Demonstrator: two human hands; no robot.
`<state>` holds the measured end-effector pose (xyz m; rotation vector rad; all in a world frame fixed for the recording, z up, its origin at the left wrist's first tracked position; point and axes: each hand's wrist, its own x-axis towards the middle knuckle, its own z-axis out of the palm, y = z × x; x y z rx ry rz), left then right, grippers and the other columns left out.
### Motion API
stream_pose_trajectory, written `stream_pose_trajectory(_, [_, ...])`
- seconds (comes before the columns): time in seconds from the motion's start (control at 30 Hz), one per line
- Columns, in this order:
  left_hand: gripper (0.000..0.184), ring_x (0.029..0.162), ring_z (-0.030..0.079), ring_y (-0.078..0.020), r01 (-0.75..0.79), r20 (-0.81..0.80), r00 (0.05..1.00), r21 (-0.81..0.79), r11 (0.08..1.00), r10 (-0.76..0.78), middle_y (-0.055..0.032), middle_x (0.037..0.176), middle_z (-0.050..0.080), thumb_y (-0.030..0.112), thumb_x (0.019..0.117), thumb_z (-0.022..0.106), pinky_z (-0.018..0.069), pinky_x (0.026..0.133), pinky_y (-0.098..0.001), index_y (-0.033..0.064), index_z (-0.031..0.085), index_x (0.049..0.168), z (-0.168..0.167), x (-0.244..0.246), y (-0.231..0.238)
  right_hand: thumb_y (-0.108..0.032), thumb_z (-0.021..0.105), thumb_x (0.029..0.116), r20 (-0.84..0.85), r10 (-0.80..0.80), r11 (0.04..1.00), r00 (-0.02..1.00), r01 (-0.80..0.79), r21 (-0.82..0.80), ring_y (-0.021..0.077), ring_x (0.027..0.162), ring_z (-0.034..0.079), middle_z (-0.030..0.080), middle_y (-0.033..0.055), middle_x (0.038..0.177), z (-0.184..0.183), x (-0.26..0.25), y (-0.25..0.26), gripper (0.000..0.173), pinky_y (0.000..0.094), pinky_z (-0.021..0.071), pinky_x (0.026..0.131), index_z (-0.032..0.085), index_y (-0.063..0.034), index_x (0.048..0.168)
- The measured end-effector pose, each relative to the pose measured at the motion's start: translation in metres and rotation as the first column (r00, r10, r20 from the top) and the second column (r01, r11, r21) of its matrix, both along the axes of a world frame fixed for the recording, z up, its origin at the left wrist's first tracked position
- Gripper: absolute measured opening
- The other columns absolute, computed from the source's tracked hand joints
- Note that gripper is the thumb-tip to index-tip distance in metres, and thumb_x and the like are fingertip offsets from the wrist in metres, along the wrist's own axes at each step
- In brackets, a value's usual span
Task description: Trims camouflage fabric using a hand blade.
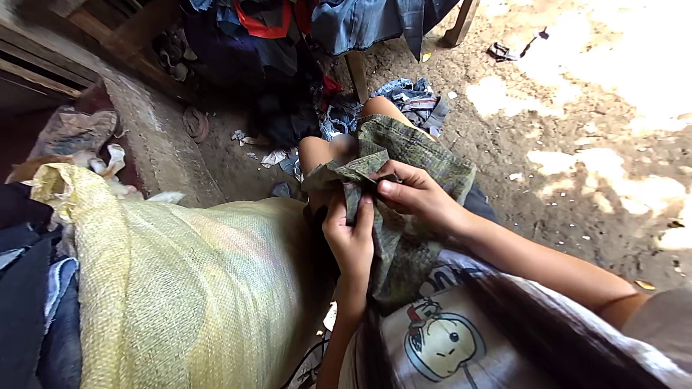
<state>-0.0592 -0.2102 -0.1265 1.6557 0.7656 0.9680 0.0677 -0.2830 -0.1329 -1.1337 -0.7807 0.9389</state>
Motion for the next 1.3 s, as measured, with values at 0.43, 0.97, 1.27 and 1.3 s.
stream_pose_trajectory(0.43, [0.008, 0.076, 0.066, 0.0036, 0.086, -0.098, 0.992, 0.058, 0.995, -0.081, 0.0067, 0.082, 0.07, 0.001, 0.0848, 0.069, 0.0574, 0.071, -0.0169, 0.004, 0.072, 0.092, 0.018, -0.011, 0.028, -0.029, 0.064, 0.0998, 0.609, -0.117, 0.988, 0.785, 0.03, 0.152, 0.0052, 0.104, 0.068, 0.073, 0.0056, 0.114, -0.01, 0.002, -0.004, 0.035, 0.0244, 0.0557, 0.089, 0.067, -0.0024, 0.123])
stream_pose_trajectory(0.97, [0.014, 0.074, 0.069, -0.0007, 0.04, 0.146, 0.989, -0.187, 0.982, -0.013, 0.0066, 0.079, 0.071, -0.001, 0.092, 0.06, 0.0594, 0.072, -0.0211, 0.0071, 0.072, 0.09, 0.013, -0.01, 0.002, -0.029, 0.064, 0.0993, 0.679, -0.135, 0.983, 0.722, 0.011, 0.184, 0.0125, 0.098, 0.069, 0.072, 0.0079, 0.114, -0.008, 0.001, -0.004, 0.043, 0.0311, 0.0578, 0.08, 0.062, -0.0055, 0.135])
stream_pose_trajectory(1.27, [0.015, 0.077, 0.069, -0.0004, 0.041, 0.169, 0.986, -0.221, 0.974, -0.003, 0.0073, 0.082, 0.072, -0.001, 0.0925, 0.06, 0.0598, 0.074, -0.0212, 0.0073, 0.072, 0.095, 0.015, -0.008, -0.002, -0.028, 0.06, 0.1011, 0.706, -0.227, 0.966, 0.67, 0.064, 0.25, 0.0115, 0.087, 0.068, 0.073, 0.0092, 0.101, -0.013, -0.003, -0.003, 0.034, 0.0263, 0.0548, 0.074, 0.07, -0.004, 0.123])
stream_pose_trajectory(1.3, [0.015, 0.076, 0.069, 0.0, 0.042, 0.168, 0.986, -0.205, 0.978, -0.008, 0.0074, 0.08, 0.072, -0.002, 0.0917, 0.059, 0.0596, 0.073, -0.0208, 0.007, 0.071, 0.094, 0.013, -0.007, -0.002, -0.028, 0.059, 0.1018, 0.703, -0.232, 0.965, 0.672, 0.071, 0.25, 0.0112, 0.087, 0.069, 0.074, 0.009, 0.1, -0.012, -0.003, -0.002, 0.033, 0.0262, 0.0549, 0.074, 0.07, -0.0035, 0.12])
